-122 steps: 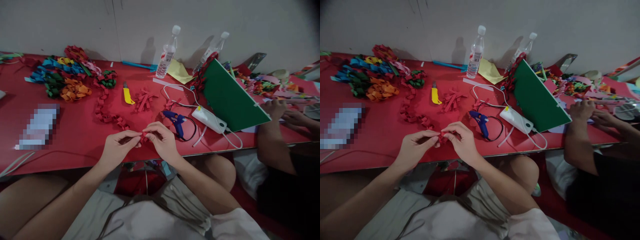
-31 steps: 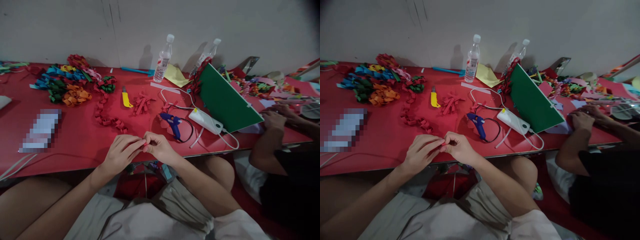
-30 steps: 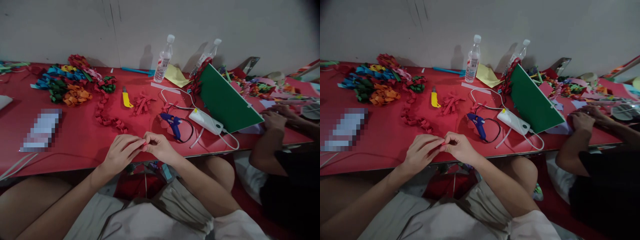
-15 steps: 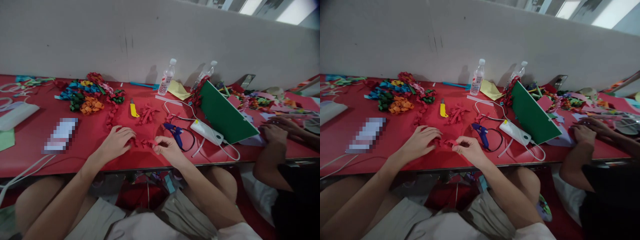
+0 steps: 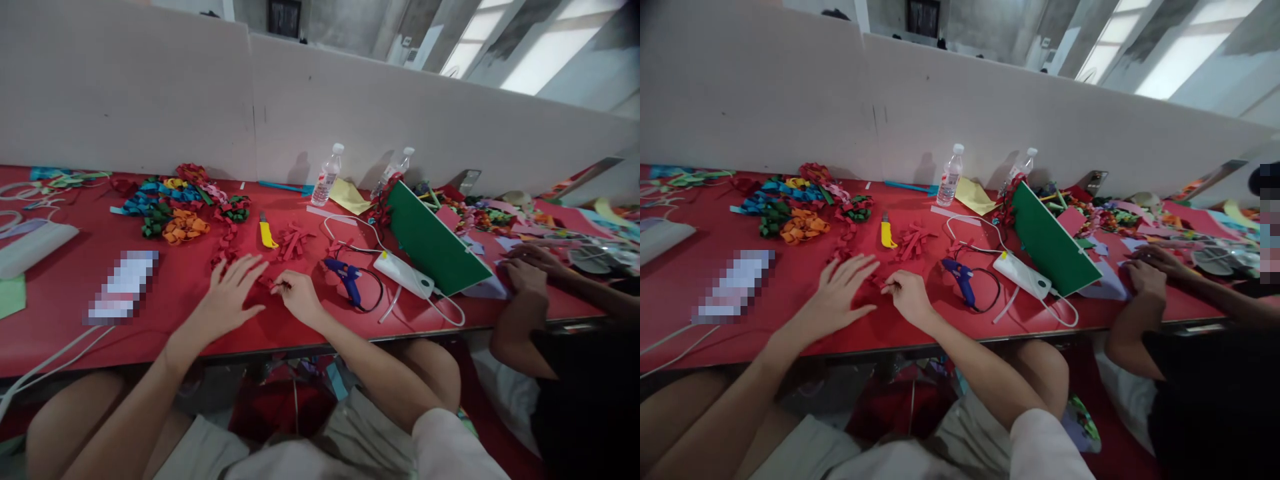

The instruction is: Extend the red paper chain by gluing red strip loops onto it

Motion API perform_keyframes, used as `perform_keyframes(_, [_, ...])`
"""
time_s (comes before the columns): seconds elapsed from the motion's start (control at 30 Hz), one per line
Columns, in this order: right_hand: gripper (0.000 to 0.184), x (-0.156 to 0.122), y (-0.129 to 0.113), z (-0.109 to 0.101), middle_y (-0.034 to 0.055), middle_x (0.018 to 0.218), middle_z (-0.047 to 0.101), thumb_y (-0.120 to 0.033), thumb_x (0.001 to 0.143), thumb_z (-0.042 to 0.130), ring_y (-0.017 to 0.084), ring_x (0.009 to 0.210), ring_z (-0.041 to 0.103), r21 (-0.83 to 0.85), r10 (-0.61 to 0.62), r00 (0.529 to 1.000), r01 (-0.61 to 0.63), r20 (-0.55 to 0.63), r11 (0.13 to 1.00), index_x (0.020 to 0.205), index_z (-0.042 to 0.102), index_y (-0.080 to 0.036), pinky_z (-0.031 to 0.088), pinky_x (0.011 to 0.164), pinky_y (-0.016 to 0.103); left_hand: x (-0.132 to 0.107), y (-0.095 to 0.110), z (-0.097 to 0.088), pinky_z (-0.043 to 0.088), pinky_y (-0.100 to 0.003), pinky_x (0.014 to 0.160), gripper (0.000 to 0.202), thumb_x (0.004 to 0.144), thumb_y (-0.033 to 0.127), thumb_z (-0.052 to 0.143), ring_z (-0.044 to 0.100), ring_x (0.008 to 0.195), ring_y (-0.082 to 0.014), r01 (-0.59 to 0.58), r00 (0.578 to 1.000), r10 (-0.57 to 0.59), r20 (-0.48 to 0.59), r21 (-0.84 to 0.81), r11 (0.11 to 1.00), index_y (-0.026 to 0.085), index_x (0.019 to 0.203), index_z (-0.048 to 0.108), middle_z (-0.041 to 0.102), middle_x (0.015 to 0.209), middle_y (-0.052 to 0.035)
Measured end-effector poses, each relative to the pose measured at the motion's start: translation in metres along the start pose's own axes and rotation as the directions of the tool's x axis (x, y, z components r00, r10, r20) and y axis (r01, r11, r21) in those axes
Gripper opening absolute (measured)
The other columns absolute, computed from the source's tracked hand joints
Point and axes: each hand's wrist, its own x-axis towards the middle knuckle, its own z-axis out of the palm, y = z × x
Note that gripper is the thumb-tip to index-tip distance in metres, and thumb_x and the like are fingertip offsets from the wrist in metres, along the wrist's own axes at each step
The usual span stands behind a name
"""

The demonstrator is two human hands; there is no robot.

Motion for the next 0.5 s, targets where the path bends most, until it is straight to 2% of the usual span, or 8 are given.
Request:
perform_keyframes(0.07, [0.014, 0.000, 0.001, -0.002, 0.0018, 0.073, 0.071, -0.024, 0.084, 0.064, 0.014, 0.068, 0.064, -0.011, 0.009, 1.000, -0.009, 0.025, 1.000, 0.073, 0.070, -0.018, 0.047, 0.067, 0.023, -0.001, 0.012, 0.013, 0.020, -0.051, 0.119, 0.053, 0.095, 0.035, 0.053, 0.050, 0.135, -0.0275, -0.050, 0.998, 0.048, -0.036, -0.060, 0.997, 0.022, 0.145, 0.043, 0.057, 0.142, -0.0129])
perform_keyframes(0.17, [0.026, 0.005, 0.001, -0.015, 0.0017, 0.073, 0.070, -0.038, 0.089, 0.063, 0.014, 0.067, 0.062, -0.081, -0.009, 0.997, 0.016, 0.080, 0.997, 0.080, 0.074, -0.016, 0.048, 0.066, 0.023, 0.003, 0.020, 0.028, 0.032, -0.048, 0.110, 0.036, 0.097, 0.026, 0.048, 0.063, 0.114, -0.0247, -0.020, 0.995, 0.009, -0.103, -0.107, 0.994, 0.020, 0.133, 0.056, 0.070, 0.120, -0.0119])
perform_keyframes(0.23, [0.031, 0.012, -0.002, -0.028, 0.0048, 0.079, 0.069, -0.037, 0.096, 0.054, 0.016, 0.074, 0.062, -0.147, -0.033, 0.998, 0.039, 0.045, 0.988, 0.089, 0.075, -0.015, 0.049, 0.073, 0.027, 0.007, 0.022, 0.033, 0.038, -0.046, 0.103, 0.037, 0.097, 0.025, 0.050, 0.065, 0.106, -0.0250, 0.023, 0.993, -0.037, -0.111, -0.119, 0.993, 0.018, 0.133, 0.055, 0.072, 0.113, -0.0125])
perform_keyframes(0.3, [0.028, 0.019, -0.007, -0.040, 0.0092, 0.092, 0.069, -0.029, 0.098, 0.049, 0.019, 0.087, 0.062, -0.272, -0.093, 0.995, 0.082, -0.025, 0.959, 0.099, 0.074, -0.015, 0.049, 0.086, 0.032, 0.009, 0.024, 0.031, 0.038, -0.047, 0.103, 0.048, 0.095, 0.030, 0.054, 0.064, 0.110, -0.0267, 0.025, 0.996, -0.036, -0.081, -0.124, 0.992, 0.017, 0.141, 0.048, 0.070, 0.117, -0.0148])
perform_keyframes(0.4, [0.027, 0.018, -0.017, -0.051, 0.0132, 0.110, 0.065, -0.016, 0.096, 0.048, 0.023, 0.105, 0.059, -0.516, -0.248, 0.969, 0.203, -0.019, 0.832, 0.112, 0.070, -0.018, 0.046, 0.098, 0.038, 0.005, 0.019, 0.005, 0.032, -0.049, 0.111, 0.066, 0.094, 0.043, 0.056, 0.052, 0.131, -0.0295, 0.003, 1.000, -0.007, -0.026, -0.140, 0.990, 0.018, 0.151, 0.033, 0.058, 0.138, -0.0182])
perform_keyframes(0.43, [0.029, 0.013, -0.020, -0.053, 0.0133, 0.113, 0.065, -0.013, 0.096, 0.046, 0.023, 0.107, 0.059, -0.562, -0.291, 0.957, 0.247, 0.011, 0.789, 0.115, 0.068, -0.019, 0.047, 0.099, 0.039, 0.001, 0.010, -0.009, 0.032, -0.048, 0.110, 0.068, 0.095, 0.046, 0.053, 0.048, 0.135, -0.0302, 0.043, 0.998, -0.048, -0.038, -0.141, 0.989, 0.019, 0.152, 0.031, 0.054, 0.144, -0.0183])
perform_keyframes(0.5, [0.032, -0.003, -0.023, -0.056, 0.0129, 0.114, 0.064, -0.010, 0.095, 0.045, 0.024, 0.108, 0.059, -0.576, -0.347, 0.936, 0.320, 0.066, 0.752, 0.117, 0.066, -0.019, 0.048, 0.099, 0.039, -0.015, -0.020, -0.040, 0.035, -0.048, 0.109, 0.055, 0.100, 0.039, 0.041, 0.045, 0.136, -0.0300, 0.237, 0.967, -0.246, -0.065, -0.116, 0.965, 0.022, 0.152, 0.032, 0.050, 0.148, -0.0147])
